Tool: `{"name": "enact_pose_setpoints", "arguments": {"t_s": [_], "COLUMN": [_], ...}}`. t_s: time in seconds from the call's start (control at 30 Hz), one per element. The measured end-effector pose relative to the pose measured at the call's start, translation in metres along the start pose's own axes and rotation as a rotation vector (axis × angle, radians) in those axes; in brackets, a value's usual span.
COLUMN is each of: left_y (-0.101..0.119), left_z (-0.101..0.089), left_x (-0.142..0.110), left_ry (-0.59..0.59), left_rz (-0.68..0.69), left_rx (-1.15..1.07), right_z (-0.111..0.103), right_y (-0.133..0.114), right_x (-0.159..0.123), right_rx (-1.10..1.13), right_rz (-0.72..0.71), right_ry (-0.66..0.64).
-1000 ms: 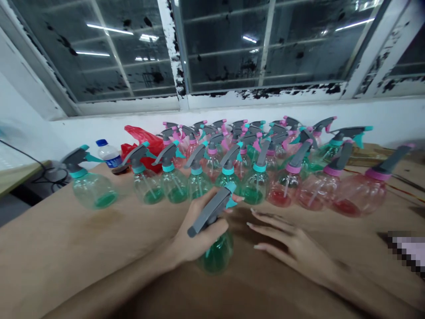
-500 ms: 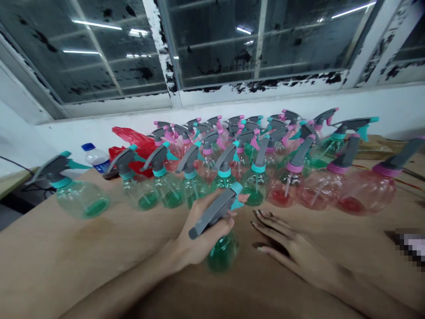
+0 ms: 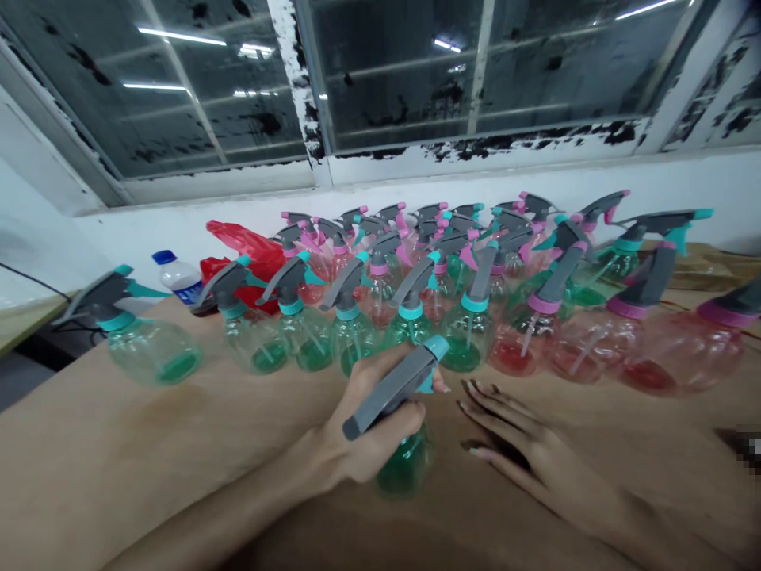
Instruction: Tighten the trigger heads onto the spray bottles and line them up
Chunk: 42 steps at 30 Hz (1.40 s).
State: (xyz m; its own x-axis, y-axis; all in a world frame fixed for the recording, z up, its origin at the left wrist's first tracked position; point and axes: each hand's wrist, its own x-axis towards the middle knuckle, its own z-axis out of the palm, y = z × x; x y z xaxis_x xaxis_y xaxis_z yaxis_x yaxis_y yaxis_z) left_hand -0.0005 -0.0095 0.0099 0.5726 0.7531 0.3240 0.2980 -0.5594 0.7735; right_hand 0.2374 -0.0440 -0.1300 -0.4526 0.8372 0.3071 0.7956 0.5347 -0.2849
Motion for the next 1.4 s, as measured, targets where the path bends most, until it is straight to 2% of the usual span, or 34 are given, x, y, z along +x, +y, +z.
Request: {"name": "enact_pose_setpoints", "arguments": {"t_s": [0.2, 0.43, 0.6, 0.87, 1.1, 1.4], "left_y": [0.000, -0.004, -0.011, -0.013, -0.009, -0.008], "left_z": [-0.003, 0.002, 0.007, 0.008, 0.004, 0.004], "left_x": [0.000, -0.002, -0.006, -0.006, -0.006, -0.006], "left_ry": [-0.026, 0.043, 0.078, 0.075, 0.021, 0.030], "left_rz": [0.007, -0.003, -0.025, -0.042, -0.054, -0.076], "left_rx": [0.023, 0.045, 0.030, 0.005, -0.024, 0.029], "right_z": [-0.001, -0.002, -0.001, -0.002, -0.002, -0.004], "right_y": [0.000, -0.001, 0.000, 0.000, 0.000, 0.000], "right_x": [-0.001, 0.000, 0.000, 0.000, 0.000, 0.000], "right_rx": [-0.014, -0.015, 0.025, -0.019, 0.016, 0.002], "right_rz": [-0.003, 0.006, 0.010, -0.001, 0.003, 0.002], "right_ry": [0.001, -0.014, 0.020, -0.031, 0.006, -0.009]}}
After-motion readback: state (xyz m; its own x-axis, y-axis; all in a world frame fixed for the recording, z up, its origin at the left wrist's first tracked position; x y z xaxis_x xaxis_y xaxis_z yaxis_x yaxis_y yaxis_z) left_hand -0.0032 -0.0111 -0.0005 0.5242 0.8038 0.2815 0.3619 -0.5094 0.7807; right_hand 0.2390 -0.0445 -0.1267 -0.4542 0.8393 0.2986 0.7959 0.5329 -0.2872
